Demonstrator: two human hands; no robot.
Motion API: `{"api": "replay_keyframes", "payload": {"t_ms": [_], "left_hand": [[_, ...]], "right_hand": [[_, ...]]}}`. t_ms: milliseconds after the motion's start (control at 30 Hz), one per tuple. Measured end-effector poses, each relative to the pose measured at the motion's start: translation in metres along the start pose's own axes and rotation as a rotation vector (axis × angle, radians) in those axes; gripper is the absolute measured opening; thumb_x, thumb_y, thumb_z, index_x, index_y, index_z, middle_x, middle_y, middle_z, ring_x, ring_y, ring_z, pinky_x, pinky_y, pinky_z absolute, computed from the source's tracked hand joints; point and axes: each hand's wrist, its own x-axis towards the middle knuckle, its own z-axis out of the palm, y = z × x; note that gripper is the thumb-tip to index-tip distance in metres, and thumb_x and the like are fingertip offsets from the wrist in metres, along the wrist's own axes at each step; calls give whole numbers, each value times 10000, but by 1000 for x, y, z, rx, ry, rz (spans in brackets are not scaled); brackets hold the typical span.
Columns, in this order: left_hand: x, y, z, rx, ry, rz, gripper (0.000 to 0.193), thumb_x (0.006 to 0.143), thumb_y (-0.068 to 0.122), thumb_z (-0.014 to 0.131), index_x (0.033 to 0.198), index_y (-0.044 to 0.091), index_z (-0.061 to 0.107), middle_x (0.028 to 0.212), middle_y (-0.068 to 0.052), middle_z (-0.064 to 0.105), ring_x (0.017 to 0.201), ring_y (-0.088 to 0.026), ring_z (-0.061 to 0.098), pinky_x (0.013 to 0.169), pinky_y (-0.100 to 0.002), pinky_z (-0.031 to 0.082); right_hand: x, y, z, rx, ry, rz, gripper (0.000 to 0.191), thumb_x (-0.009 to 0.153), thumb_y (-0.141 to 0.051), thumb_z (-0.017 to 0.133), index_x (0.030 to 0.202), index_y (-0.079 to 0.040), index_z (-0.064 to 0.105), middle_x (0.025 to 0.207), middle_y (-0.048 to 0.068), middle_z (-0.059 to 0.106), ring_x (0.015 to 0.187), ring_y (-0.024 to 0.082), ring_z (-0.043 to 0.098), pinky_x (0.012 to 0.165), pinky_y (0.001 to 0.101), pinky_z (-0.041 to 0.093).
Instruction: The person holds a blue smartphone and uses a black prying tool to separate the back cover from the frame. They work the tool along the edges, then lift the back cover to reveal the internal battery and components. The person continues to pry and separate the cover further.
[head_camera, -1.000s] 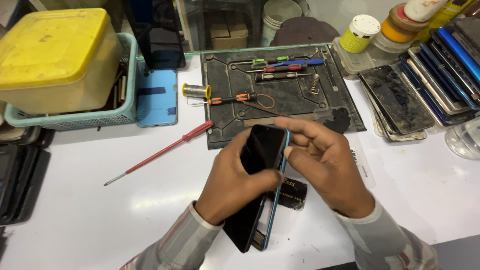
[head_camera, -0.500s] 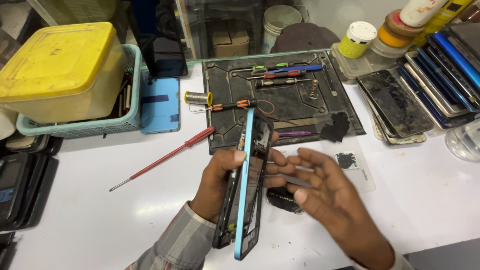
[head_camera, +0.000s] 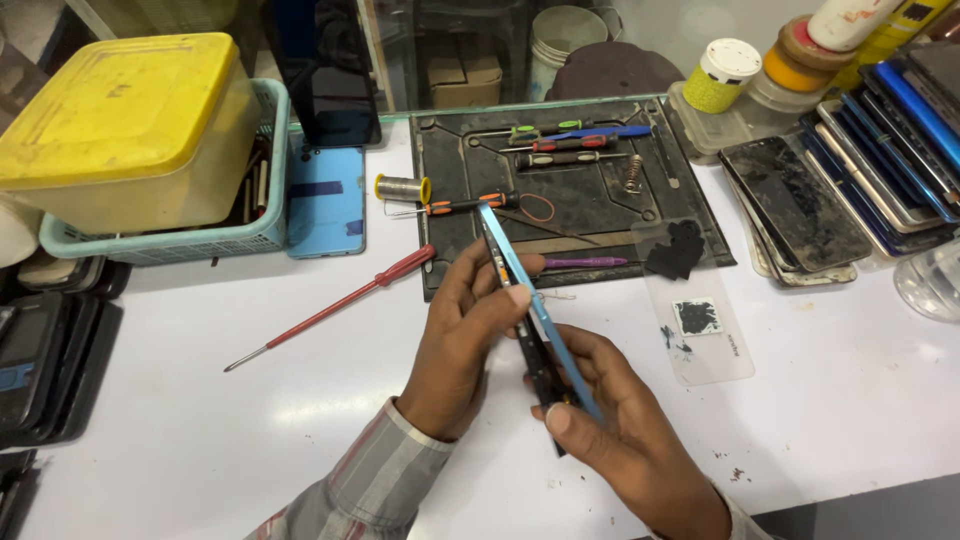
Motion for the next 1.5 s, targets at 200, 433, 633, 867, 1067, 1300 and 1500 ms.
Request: {"api": "replay_keyframes", "payload": {"t_ms": [200,433,633,867,1067,1300,1500], "left_hand": [[-3,4,2,101,72,46,994,865,157,696,1659,117,98,1006,-101,616,808,-121,563,738,-291,511],[-4,12,7,227,93,92,980,835,301,765,1615,75,216,1016,-79,665,819,-80,645,661,-249,581],[-7,17,9,381,221,112,957,743,374,838,1475,3,346,1018,-106,697,716,-94,665,552,-194,550],[-7,13,-2,481,224,321,491,907,370,768,1180,-12,624,1029,-53,675,889,-72,626,688,-224,558],[-9,7,-5,372,-14,257,246,1004,227,642,1146,38,711,935,2,685,838,-70,592,703,-206,522],[-12,10,0,228,-184,165,263,991,145,663,1213,9,624,1013,-31,699,848,-59,637,745,-218,556],[-19,11,9,260,-192,71,276,939,100,689,1170,-13,588,1066,-99,663,761,-93,679,634,-235,563]], "right_hand": [[8,4,7,115,143,-26,616,908,-305,635,1394,54,516,1232,178,651,1138,254,654,935,419,564],[7,8,3,229,277,-4,606,963,-419,546,1324,65,603,1059,185,697,978,270,680,839,436,558],[7,12,-7,273,206,7,634,975,-431,485,1336,78,596,1123,216,718,1034,282,695,853,462,570],[7,5,-40,475,199,11,575,1003,-373,464,1372,57,562,1227,242,688,1072,361,674,806,526,575],[16,-10,-97,550,89,-106,448,1079,-332,472,1284,31,635,1248,216,711,1079,340,688,705,468,584],[46,-8,-114,233,259,-112,342,1134,-381,482,1151,-76,636,1033,70,713,798,162,654,561,302,479],[62,-11,-92,28,536,-140,272,1036,-377,537,1137,-125,529,951,8,648,766,126,598,527,278,467]]}}
